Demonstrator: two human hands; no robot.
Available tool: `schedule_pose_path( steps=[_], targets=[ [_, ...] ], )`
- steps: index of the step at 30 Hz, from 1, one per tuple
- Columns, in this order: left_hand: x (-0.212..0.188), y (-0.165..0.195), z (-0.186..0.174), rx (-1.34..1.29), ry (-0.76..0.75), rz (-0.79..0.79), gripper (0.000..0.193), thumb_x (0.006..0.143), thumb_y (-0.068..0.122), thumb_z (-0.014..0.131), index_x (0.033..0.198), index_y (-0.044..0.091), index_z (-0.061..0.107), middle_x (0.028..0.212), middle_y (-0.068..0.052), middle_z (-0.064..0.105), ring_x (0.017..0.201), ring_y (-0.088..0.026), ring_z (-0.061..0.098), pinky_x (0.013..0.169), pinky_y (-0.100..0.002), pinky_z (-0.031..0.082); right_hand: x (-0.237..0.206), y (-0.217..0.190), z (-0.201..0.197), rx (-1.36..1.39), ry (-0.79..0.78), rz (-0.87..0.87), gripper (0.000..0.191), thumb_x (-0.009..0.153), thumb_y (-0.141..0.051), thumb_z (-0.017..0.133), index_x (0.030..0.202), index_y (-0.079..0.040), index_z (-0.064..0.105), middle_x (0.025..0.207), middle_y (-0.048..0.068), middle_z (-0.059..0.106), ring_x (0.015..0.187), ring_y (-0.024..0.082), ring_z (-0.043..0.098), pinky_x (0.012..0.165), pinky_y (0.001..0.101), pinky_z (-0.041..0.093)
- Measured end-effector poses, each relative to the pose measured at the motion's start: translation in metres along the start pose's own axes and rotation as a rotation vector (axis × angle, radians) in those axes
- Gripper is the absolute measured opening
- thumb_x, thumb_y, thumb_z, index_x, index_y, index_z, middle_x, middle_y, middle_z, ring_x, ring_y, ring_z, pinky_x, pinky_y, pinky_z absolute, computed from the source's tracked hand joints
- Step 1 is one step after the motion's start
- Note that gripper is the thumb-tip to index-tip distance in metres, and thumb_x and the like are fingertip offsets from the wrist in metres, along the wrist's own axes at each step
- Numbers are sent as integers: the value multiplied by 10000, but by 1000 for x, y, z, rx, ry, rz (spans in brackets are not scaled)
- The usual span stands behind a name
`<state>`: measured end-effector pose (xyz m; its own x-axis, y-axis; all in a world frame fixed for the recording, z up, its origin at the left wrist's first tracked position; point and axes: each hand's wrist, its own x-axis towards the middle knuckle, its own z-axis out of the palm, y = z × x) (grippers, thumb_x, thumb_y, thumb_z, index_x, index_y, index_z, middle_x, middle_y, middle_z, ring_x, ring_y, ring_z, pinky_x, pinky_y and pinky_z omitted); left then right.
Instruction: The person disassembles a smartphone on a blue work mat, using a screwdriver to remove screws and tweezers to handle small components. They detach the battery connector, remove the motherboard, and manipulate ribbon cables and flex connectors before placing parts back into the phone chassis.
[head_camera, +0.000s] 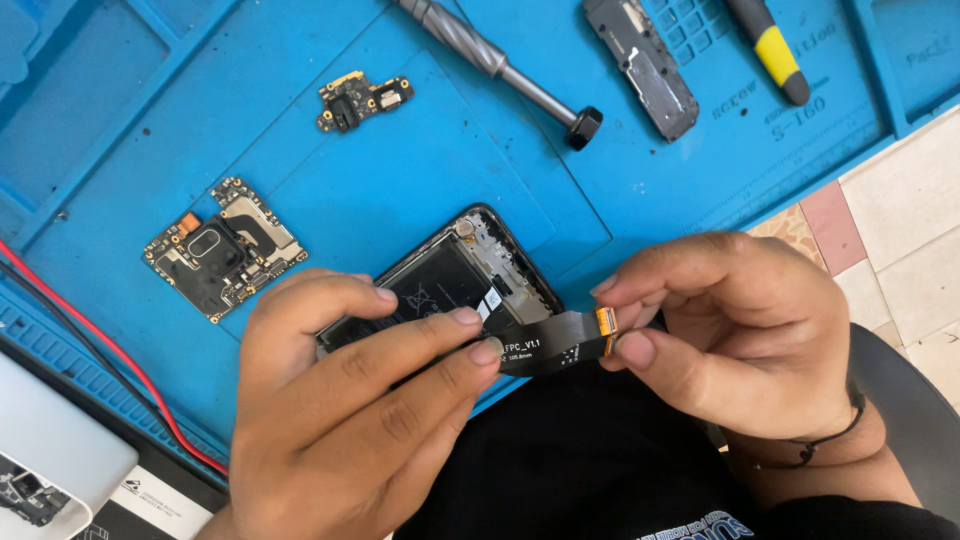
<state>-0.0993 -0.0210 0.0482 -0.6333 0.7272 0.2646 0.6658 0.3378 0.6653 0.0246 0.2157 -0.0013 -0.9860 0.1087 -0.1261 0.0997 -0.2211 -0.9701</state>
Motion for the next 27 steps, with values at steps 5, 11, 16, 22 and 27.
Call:
schedule_pose_path(
  steps=[5, 11, 16, 22, 27],
  targets=[
    [0, 1, 1, -7, 2, -8, 256, 750, 123, 899, 975, 93, 783, 1042, -43, 743, 1018, -278, 581, 857, -420, 526, 0, -3, 2, -32, 31, 76, 289, 901, 127, 703, 1184, 84, 666, 986, 152, 734, 857, 146, 738, 818, 275, 631],
    [0, 4, 1, -10, 12, -34, 230, 763, 135, 887, 968, 111, 786, 1040, -32, 743, 1028, -264, 584, 869, -415, 527, 5, -6, 3, -122, -17, 76, 285, 889, 96, 695, 1172, 77, 666, 1068, 158, 742, 890, 146, 734, 788, 259, 656],
    [-2, 4, 0, -69, -10, -54, 235, 749, 153, 872, 962, 125, 778, 1034, -39, 746, 1037, -257, 594, 896, -435, 522, 8, -5, 4, -111, -63, 19, 274, 932, 95, 690, 1203, 79, 649, 1127, 177, 742, 935, 153, 760, 835, 263, 656],
    [-4, 4, 1, -92, -3, -63, 263, 737, 181, 879, 975, 139, 774, 1022, -39, 747, 1028, -246, 597, 888, -436, 512, 11, -8, 9, -262, -59, 10, 239, 936, 71, 701, 1172, 66, 663, 1046, 147, 762, 919, 154, 780, 825, 257, 660],
    [-5, 2, 2, -98, 5, -57, 275, 734, 180, 892, 978, 142, 771, 1016, -31, 747, 1010, -239, 596, 867, -430, 513, 17, -13, 13, -342, -41, 15, 208, 901, 36, 712, 1106, 42, 676, 992, 131, 769, 855, 137, 782, 766, 236, 646]
  ],
)
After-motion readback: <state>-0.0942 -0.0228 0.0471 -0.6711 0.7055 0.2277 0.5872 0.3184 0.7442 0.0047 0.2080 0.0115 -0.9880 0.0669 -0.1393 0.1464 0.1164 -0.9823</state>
